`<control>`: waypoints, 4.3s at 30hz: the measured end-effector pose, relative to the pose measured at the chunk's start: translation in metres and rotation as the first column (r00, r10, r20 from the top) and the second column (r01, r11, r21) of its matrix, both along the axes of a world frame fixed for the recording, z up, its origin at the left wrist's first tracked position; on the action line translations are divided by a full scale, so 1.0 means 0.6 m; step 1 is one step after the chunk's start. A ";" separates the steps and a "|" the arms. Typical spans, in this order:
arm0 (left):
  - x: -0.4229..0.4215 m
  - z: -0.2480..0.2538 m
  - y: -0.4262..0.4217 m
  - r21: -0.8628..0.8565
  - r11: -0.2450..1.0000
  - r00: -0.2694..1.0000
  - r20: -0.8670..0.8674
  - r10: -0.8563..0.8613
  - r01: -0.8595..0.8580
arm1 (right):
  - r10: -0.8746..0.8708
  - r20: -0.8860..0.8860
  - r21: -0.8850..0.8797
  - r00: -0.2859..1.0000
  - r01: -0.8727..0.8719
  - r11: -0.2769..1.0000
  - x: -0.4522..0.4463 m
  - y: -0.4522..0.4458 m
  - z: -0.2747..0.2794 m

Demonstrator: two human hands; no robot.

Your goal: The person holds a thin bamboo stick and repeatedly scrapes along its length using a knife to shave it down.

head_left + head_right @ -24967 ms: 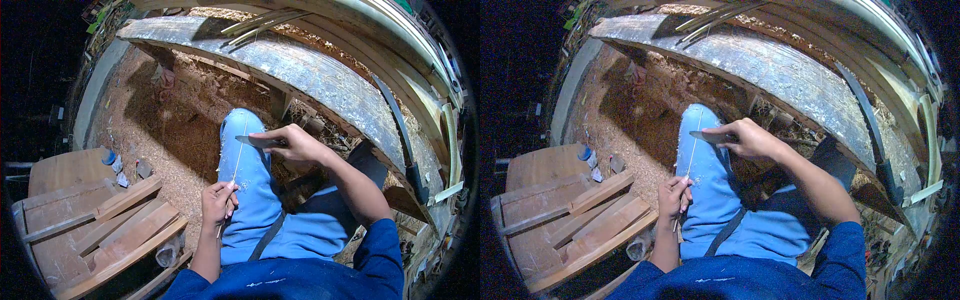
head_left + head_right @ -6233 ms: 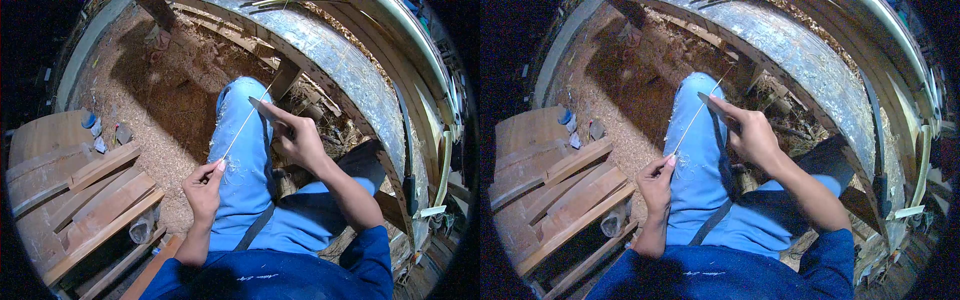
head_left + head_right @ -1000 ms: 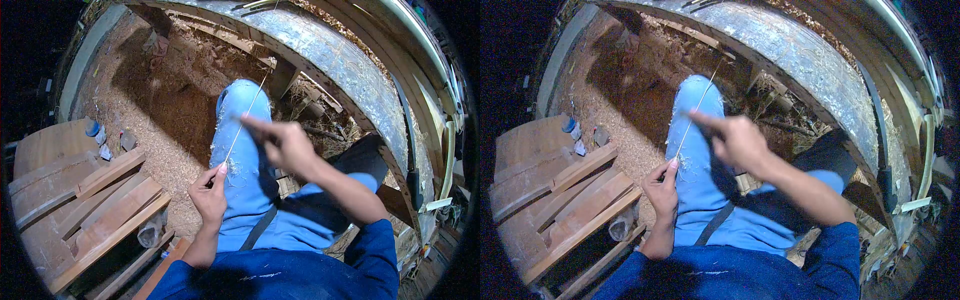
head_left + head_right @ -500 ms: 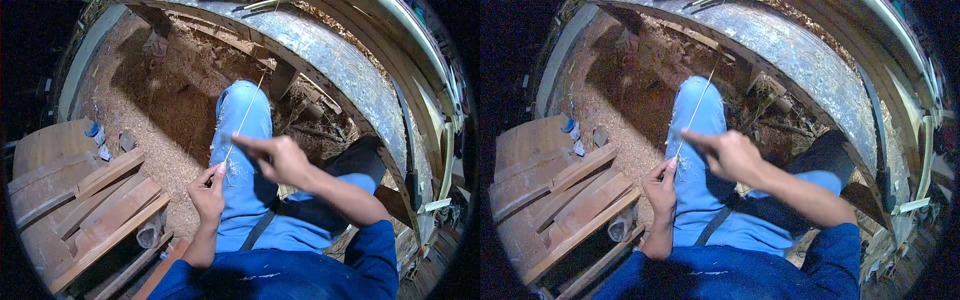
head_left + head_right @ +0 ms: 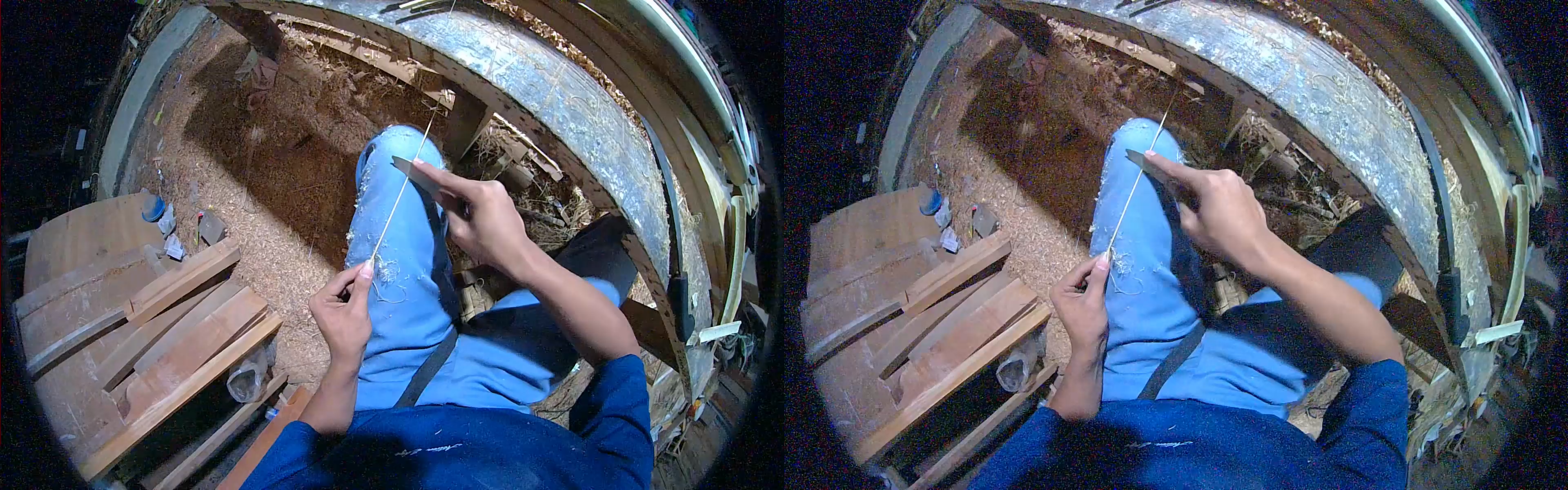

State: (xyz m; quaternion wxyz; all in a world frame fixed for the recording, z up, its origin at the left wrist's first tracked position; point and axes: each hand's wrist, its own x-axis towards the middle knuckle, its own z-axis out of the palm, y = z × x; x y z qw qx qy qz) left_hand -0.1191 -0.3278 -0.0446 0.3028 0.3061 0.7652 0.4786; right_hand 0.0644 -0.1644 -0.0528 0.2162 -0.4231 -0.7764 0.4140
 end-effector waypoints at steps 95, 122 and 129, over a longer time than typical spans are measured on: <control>0.003 -0.023 -0.001 0.059 0.996 0.996 0.062 0.061 -0.064 | 0.206 -0.014 -0.021 0.978 -0.207 0.978 -0.005 -0.056 0.006; 0.009 -0.015 0.002 0.070 0.994 0.995 0.065 0.074 -0.078 | 0.085 0.067 0.021 0.994 -0.087 0.996 0.011 -0.005 0.004; 0.007 -0.008 -0.005 0.036 0.997 0.998 0.027 0.063 -0.064 | -0.073 0.086 -0.104 0.994 0.081 0.991 0.012 0.028 0.016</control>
